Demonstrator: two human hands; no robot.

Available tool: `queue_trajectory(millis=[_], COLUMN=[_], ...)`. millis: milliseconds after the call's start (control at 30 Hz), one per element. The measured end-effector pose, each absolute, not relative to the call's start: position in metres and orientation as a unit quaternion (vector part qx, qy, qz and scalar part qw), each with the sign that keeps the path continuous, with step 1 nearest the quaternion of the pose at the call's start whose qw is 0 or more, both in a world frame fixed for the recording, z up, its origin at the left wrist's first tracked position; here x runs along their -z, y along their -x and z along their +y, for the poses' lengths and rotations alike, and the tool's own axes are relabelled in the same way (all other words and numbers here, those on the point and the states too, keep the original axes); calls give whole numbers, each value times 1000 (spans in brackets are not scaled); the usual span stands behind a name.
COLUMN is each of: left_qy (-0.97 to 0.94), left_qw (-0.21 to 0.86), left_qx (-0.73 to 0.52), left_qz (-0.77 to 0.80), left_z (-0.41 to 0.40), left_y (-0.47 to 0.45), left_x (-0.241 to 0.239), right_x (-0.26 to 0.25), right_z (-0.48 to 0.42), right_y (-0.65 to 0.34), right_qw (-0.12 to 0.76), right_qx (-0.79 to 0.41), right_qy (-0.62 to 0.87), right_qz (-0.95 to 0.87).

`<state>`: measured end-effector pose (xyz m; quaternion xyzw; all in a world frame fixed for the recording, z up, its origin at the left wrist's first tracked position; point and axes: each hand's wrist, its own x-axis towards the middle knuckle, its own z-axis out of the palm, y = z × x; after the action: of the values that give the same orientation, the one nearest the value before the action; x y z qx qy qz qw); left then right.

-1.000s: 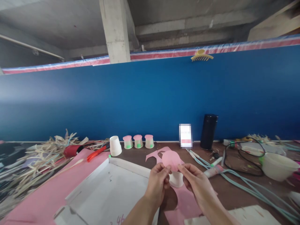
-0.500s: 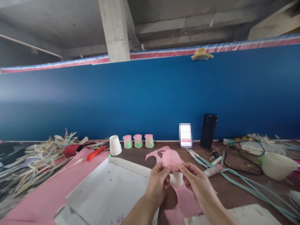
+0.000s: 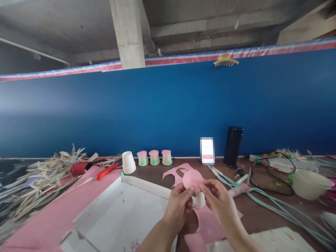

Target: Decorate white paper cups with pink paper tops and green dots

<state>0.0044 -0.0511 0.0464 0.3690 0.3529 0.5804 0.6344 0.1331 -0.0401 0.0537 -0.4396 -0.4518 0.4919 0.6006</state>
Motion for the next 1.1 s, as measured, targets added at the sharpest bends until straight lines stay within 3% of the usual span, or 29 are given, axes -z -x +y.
queue_trajectory(millis=[500, 767, 1100], left_qy=[-353, -357, -377], left_qw=[638, 623, 605], left_qx=[-581, -588, -588], left_qz=[361, 371, 383], left_z=[-52, -51, -50], left_y=[-5, -5, -6], left_x=[-49, -47, -44], right_x=[-57, -59, -56], right_z=[-46, -45, -42], right_y=[-129, -129, -130], right_qw=[604, 580, 582], right_qx=[-442, -518, -512], right_qy=[448, 421, 432], right_qz=[-489, -468, -461])
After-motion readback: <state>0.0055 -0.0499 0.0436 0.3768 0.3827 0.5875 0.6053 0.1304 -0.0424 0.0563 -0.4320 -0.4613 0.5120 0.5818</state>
